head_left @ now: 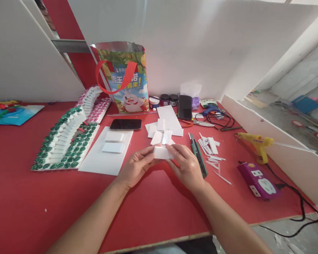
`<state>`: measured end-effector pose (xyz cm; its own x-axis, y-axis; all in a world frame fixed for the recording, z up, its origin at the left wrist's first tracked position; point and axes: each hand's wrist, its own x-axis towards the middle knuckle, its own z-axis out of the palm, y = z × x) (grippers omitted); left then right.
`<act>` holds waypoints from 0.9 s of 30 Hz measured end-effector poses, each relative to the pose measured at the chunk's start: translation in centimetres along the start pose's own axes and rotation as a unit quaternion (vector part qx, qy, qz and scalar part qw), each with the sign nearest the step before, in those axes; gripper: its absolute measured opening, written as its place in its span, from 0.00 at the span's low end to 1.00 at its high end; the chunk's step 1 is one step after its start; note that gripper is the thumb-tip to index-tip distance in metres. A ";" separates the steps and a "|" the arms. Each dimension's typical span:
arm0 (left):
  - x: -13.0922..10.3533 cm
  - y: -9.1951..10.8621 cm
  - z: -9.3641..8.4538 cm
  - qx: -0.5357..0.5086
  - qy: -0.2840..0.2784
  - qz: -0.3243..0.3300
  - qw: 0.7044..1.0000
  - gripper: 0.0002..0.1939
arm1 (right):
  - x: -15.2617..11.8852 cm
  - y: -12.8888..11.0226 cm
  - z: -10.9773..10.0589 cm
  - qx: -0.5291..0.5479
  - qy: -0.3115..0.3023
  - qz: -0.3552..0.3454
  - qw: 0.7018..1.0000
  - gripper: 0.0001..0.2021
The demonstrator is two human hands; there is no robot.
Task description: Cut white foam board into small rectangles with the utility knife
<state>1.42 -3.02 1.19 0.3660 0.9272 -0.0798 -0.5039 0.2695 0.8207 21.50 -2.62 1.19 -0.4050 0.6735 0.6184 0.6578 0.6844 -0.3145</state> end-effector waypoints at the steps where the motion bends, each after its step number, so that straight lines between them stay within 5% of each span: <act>1: 0.0 0.0 0.0 -0.005 0.006 0.000 1.000 0.18 | 0.0 0.0 0.0 0.002 0.010 -0.009 1.000 0.22; 27: 0.0 -0.5 -0.4 0.064 0.036 -0.002 0.997 0.24 | -0.2 0.5 0.4 0.024 -0.018 -0.009 1.000 0.23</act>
<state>1.38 -3.04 0.58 0.3080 0.9438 -0.1197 -0.3977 0.2420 0.8850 21.62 -2.31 0.68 -0.4393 0.6700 0.5984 0.6198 0.7082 -0.3380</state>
